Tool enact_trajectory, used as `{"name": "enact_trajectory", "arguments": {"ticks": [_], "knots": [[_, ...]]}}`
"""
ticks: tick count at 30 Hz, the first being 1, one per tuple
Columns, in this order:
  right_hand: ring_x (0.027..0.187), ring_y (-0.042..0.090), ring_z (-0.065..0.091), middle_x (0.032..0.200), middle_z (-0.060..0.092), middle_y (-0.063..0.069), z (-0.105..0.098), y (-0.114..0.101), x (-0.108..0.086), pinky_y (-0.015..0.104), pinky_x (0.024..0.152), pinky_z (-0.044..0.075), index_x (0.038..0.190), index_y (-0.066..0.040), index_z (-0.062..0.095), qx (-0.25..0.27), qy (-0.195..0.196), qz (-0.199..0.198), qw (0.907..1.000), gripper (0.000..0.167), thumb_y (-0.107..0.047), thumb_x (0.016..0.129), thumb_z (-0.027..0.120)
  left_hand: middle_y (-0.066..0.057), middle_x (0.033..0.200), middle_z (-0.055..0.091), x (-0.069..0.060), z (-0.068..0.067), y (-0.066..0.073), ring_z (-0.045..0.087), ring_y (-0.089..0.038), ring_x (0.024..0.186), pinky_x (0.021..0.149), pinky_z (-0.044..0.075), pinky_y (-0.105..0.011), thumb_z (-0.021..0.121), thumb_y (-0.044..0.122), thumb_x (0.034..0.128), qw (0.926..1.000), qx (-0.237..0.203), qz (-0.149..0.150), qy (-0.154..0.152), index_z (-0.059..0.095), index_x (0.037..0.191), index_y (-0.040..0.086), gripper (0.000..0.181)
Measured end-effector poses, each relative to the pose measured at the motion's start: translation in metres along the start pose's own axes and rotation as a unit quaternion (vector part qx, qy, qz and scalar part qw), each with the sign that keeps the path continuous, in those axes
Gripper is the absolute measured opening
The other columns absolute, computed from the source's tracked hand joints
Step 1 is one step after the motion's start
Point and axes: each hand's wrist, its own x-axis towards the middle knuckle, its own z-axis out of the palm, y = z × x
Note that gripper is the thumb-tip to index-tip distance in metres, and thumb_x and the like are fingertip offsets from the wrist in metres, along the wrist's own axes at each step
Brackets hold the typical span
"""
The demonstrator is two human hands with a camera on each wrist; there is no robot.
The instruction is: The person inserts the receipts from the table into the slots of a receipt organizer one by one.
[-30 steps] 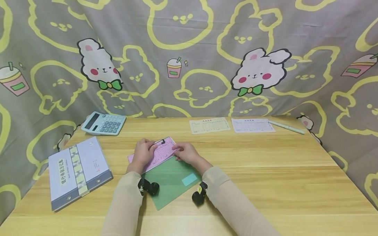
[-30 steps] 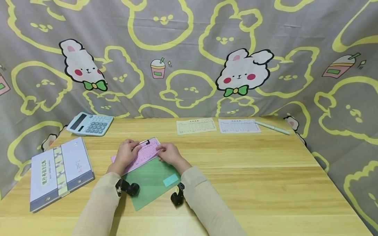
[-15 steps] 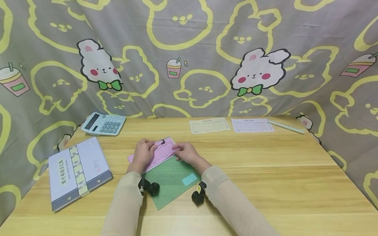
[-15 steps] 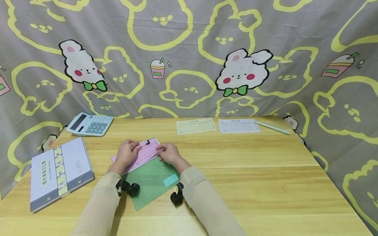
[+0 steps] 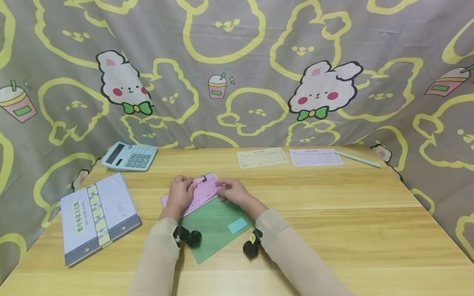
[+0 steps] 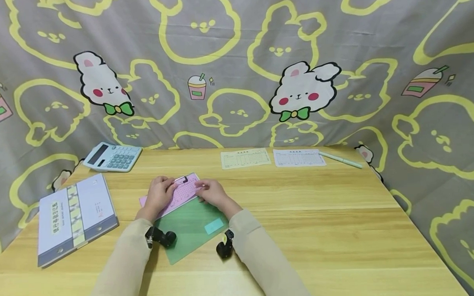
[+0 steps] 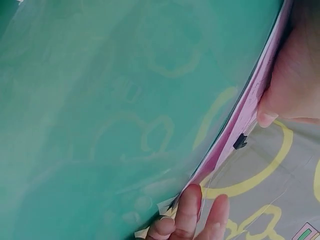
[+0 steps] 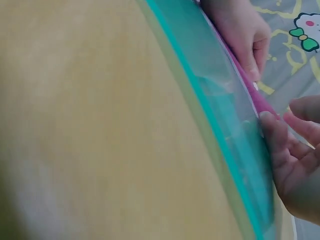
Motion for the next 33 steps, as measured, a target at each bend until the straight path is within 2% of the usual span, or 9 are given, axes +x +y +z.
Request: {"name": "enact_trajectory", "arguments": {"ticks": [5,10,13,17,19,24,29,33], "knots": [[0.069,0.024,0.059,0.088,0.061,0.016,-0.015,-0.004,-0.006,0.030,0.056,0.048,0.120,-0.002,0.048,0.050,-0.022,0.011,0.9984,0.039,-0.004,0.082,0.054,-0.016,0.100,0.048,-0.001,0.001,-0.002,0.040,-0.031,0.097,0.084,0.033,-0.042,0.052,0.020,0.0865,0.9998,-0.015,0.003,0.014,0.056,0.111,-0.002,0.033],[0.085,0.040,0.053,0.099,0.054,0.028,-0.042,-0.016,-0.020,0.042,0.071,0.046,0.123,0.004,0.041,0.070,-0.041,-0.021,0.9965,0.041,-0.002,0.083,0.051,-0.017,0.101,0.047,0.000,0.002,-0.004,0.039,-0.031,0.097,0.084,0.032,-0.042,0.053,0.020,0.0857,0.9997,-0.015,0.005,0.019,0.056,0.111,-0.002,0.034],[0.092,0.046,0.048,0.104,0.050,0.032,-0.061,-0.016,-0.024,0.048,0.077,0.042,0.123,0.008,0.039,0.084,-0.037,-0.041,0.9949,0.040,-0.001,0.085,0.049,-0.017,0.102,0.047,0.000,0.002,-0.004,0.039,-0.031,0.098,0.085,0.031,-0.043,0.053,0.022,0.0856,0.9998,-0.012,0.005,0.017,0.056,0.111,-0.001,0.035],[0.092,0.044,0.049,0.103,0.051,0.030,-0.090,-0.004,-0.022,0.047,0.077,0.042,0.120,0.009,0.042,0.053,0.004,-0.061,0.9967,0.039,-0.004,0.084,0.052,-0.017,0.102,0.046,0.000,0.002,-0.005,0.039,-0.031,0.098,0.084,0.031,-0.043,0.053,0.022,0.0851,0.9998,-0.014,0.003,0.015,0.056,0.111,-0.001,0.035],[0.092,0.043,0.050,0.103,0.053,0.027,-0.106,-0.001,-0.025,0.046,0.076,0.043,0.118,0.008,0.044,0.020,0.031,-0.065,0.9972,0.039,-0.008,0.084,0.054,-0.016,0.102,0.046,0.000,0.002,-0.005,0.038,-0.031,0.098,0.084,0.031,-0.043,0.053,0.023,0.0850,0.9998,-0.017,0.000,0.012,0.056,0.112,-0.001,0.035],[0.094,0.041,0.049,0.103,0.053,0.026,-0.146,0.009,-0.032,0.047,0.078,0.041,0.118,0.006,0.046,-0.018,0.088,-0.069,0.9936,0.040,-0.011,0.083,0.056,-0.014,0.101,0.045,0.000,0.004,-0.005,0.038,-0.029,0.098,0.084,0.031,-0.042,0.053,0.024,0.0846,0.9997,-0.020,-0.008,0.008,0.056,0.112,0.001,0.036],[0.090,0.033,0.050,0.101,0.052,0.023,-0.189,0.023,-0.034,0.045,0.077,0.041,0.117,0.006,0.046,-0.045,0.158,-0.051,0.9851,0.039,-0.010,0.083,0.057,-0.014,0.101,0.045,0.000,0.004,-0.006,0.038,-0.029,0.098,0.084,0.031,-0.042,0.053,0.025,0.0846,0.9996,-0.023,-0.015,0.006,0.056,0.112,0.001,0.036],[0.094,0.029,0.046,0.108,0.049,0.023,-0.224,0.034,-0.037,0.041,0.081,0.038,0.119,0.005,0.044,-0.077,0.217,-0.019,0.9729,0.043,-0.015,0.084,0.055,-0.015,0.102,0.045,0.000,0.003,-0.004,0.038,-0.030,0.098,0.084,0.030,-0.043,0.053,0.024,0.0848,0.9995,-0.028,-0.015,0.005,0.056,0.112,0.000,0.036]]}}
